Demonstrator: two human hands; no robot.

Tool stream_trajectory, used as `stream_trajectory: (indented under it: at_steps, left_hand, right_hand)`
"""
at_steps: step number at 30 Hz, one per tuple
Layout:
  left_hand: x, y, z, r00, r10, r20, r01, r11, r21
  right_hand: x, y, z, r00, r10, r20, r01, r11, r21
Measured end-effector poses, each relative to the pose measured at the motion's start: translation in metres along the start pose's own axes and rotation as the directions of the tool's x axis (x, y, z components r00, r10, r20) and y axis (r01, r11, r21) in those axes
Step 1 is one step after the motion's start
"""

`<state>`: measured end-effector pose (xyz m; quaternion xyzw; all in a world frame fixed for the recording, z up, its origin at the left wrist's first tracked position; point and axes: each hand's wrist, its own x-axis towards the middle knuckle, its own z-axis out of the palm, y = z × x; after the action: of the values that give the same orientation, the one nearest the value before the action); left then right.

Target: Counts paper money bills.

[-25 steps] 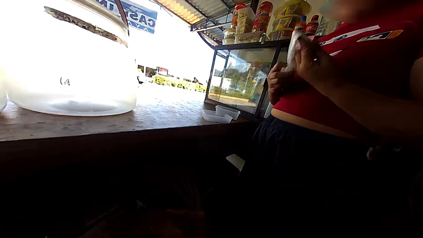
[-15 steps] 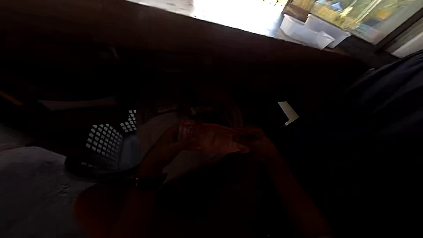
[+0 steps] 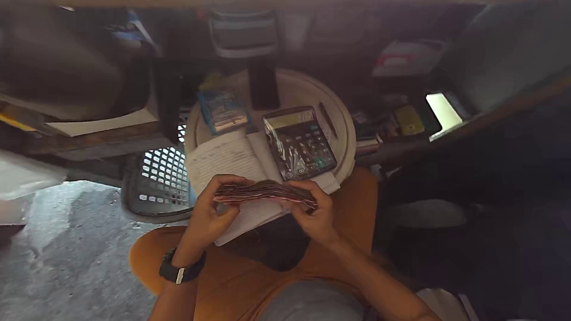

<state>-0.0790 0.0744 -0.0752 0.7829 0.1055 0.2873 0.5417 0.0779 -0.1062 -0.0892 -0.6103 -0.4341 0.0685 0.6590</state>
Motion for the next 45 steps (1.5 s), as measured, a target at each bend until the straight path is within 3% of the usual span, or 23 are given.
stream_trajectory:
  at_steps: [4,9,12,14,16,18,21,23,25,27,29,32,37,40,45]
  left_hand:
    - [-0.004,-0.003,0.011,0.999,0.012,-0.041,-0.012,1.0,-0.011]
    - [0.001,0.008,-0.008,0.999,-0.031,-0.029,0.032,0.999,0.018]
    - [0.016,0.03,-0.022,1.0,-0.031,0.005,0.031,0.999,-0.027]
    - [0.036,0.051,-0.021,0.992,0.004,-0.123,-0.018,0.994,-0.11]
    - [0.056,0.065,-0.007,0.964,-0.01,-0.267,-0.065,0.96,-0.273]
    - [0.061,0.071,0.02,0.975,-0.044,-0.216,-0.063,0.883,-0.466]
    - [0.062,0.064,0.058,0.978,-0.157,-0.138,0.022,0.733,-0.68]
    - [0.059,0.07,0.066,0.94,-0.292,-0.175,0.088,0.705,-0.703]
    - [0.057,0.072,0.063,0.903,-0.387,-0.189,0.147,0.689,-0.71]
    - [0.055,0.068,0.053,0.886,-0.42,-0.197,0.173,0.694,-0.699]
    - [0.054,0.063,0.04,0.88,-0.426,-0.211,0.19,0.722,-0.665]
    - [0.058,0.057,0.029,0.889,-0.412,-0.203,0.245,0.8,-0.548]
    - [0.074,0.061,0.016,0.899,-0.371,-0.232,0.279,0.895,-0.348]
    - [0.083,0.059,0.02,0.892,-0.38,-0.245,0.277,0.888,-0.367]
    - [0.077,0.061,0.022,0.84,-0.477,-0.26,0.348,0.84,-0.417]
  right_hand:
    - [-0.006,0.001,0.006,1.0,0.016,-0.021,-0.016,0.999,0.031]
    - [0.001,-0.002,-0.025,0.985,0.018,0.169,-0.003,0.996,-0.09]
    - [0.015,-0.021,-0.038,0.97,0.159,0.184,-0.176,0.981,0.08]
    - [0.028,-0.03,-0.035,0.931,0.338,0.139,-0.365,0.868,0.336]
    - [0.038,-0.042,-0.02,0.856,0.505,0.109,-0.47,0.672,0.573]
    - [0.042,-0.054,0.004,0.778,0.622,0.093,-0.502,0.525,0.687]
    - [0.039,-0.061,0.032,0.715,0.695,0.075,-0.515,0.45,0.73]
    - [0.031,-0.059,0.037,0.722,0.685,0.096,-0.54,0.472,0.696]
    - [0.025,-0.053,0.029,0.791,0.596,0.135,-0.552,0.603,0.576]
    - [0.026,-0.039,0.016,0.918,0.383,0.108,-0.395,0.847,0.357]
    - [0.038,-0.027,0.005,0.978,0.206,0.03,-0.208,0.958,0.199]
    - [0.067,-0.024,0.004,0.991,0.134,-0.023,-0.129,0.979,0.16]
    - [0.114,-0.032,0.037,0.979,0.195,0.057,-0.203,0.946,0.253]
    - [0.126,-0.038,0.055,0.979,0.202,0.039,-0.205,0.938,0.279]
    - [0.125,-0.026,0.06,0.974,0.176,-0.146,-0.143,0.967,0.209]
